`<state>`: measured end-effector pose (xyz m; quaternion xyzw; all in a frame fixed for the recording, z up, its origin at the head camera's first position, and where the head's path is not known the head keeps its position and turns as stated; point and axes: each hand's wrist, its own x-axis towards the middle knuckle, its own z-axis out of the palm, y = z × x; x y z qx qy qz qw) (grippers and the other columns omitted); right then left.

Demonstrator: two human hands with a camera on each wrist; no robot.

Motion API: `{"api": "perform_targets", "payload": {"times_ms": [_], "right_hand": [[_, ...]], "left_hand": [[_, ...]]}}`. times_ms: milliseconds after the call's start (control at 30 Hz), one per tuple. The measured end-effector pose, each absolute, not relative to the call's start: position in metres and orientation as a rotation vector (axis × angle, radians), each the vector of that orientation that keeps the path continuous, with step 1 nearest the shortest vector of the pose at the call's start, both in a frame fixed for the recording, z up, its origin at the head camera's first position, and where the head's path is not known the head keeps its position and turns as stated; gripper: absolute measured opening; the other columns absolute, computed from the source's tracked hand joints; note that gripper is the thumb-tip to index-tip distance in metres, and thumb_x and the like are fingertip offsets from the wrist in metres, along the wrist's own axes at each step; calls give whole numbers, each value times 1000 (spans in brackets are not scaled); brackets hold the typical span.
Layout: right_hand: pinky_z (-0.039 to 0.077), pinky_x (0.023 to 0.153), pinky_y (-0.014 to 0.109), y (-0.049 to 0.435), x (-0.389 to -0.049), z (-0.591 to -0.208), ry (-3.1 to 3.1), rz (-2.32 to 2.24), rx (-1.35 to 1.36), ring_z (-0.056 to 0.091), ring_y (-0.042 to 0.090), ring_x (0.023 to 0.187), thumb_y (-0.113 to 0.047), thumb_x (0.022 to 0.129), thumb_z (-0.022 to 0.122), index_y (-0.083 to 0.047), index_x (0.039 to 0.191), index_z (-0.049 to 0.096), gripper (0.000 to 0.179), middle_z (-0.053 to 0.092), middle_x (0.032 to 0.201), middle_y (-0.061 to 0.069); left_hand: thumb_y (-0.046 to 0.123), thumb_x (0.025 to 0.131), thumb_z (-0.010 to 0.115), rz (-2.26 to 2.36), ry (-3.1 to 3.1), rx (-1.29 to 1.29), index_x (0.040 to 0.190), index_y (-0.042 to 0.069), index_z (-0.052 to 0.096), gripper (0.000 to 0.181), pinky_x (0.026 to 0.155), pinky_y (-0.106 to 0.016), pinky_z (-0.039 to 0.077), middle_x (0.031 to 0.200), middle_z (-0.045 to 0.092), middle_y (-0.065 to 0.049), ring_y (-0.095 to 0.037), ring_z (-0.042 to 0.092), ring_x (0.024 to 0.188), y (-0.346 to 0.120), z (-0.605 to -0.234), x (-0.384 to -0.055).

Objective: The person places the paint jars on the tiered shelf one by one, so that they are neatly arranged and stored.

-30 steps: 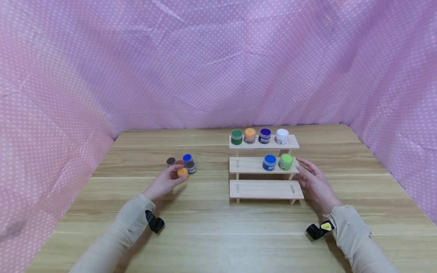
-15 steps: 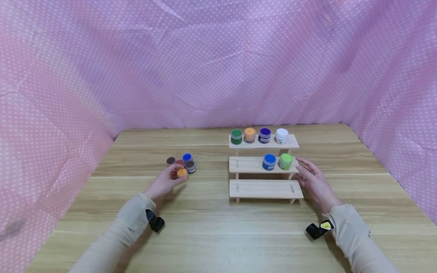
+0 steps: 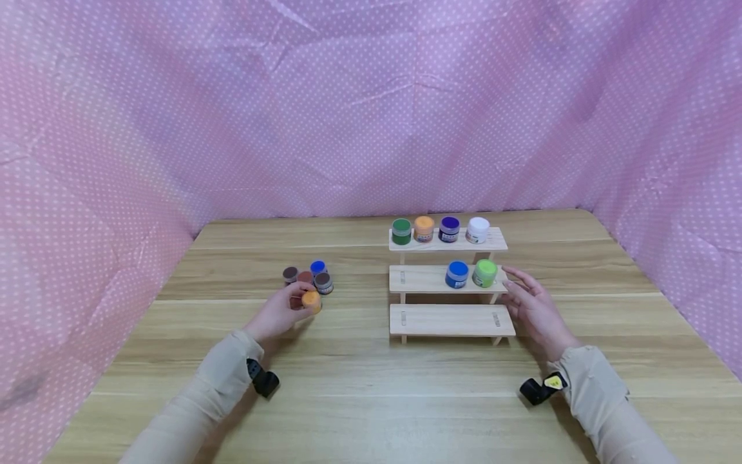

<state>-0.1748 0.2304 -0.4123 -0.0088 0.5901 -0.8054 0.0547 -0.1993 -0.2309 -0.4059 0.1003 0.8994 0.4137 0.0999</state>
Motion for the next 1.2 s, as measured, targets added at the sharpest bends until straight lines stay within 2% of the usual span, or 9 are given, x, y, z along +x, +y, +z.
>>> {"api": "perform_targets", "payload": {"times_ms": [767, 1000, 1200], "right_hand": [[51, 73, 16, 234, -173, -416, 1833, -2412, -59, 57, 4, 80, -18, 95, 52, -28, 116, 55, 23, 62, 94, -12], [51, 74, 16, 235, -174, -416, 1876, -2387, -43, 58, 3, 80, -20, 94, 54, -30, 113, 55, 21, 63, 92, -13], [51, 73, 16, 235, -174, -415, 1855, -2398, -58, 58, 3, 79, -20, 94, 55, -30, 112, 56, 21, 64, 90, -12]], "left_hand": [[9, 84, 67, 1280, 2670, 308, 116, 3, 58, 34, 91, -38, 49, 110, 60, -12, -24, 57, 102, -223, -414, -192], [13, 83, 69, 1283, 2665, 269, 116, 7, 59, 35, 89, -36, 48, 110, 60, -9, -22, 56, 100, -223, -414, -192], [17, 85, 67, 1278, 2657, 203, 118, 9, 59, 36, 94, -41, 47, 116, 59, -9, -24, 55, 106, -223, -414, -193]]}}
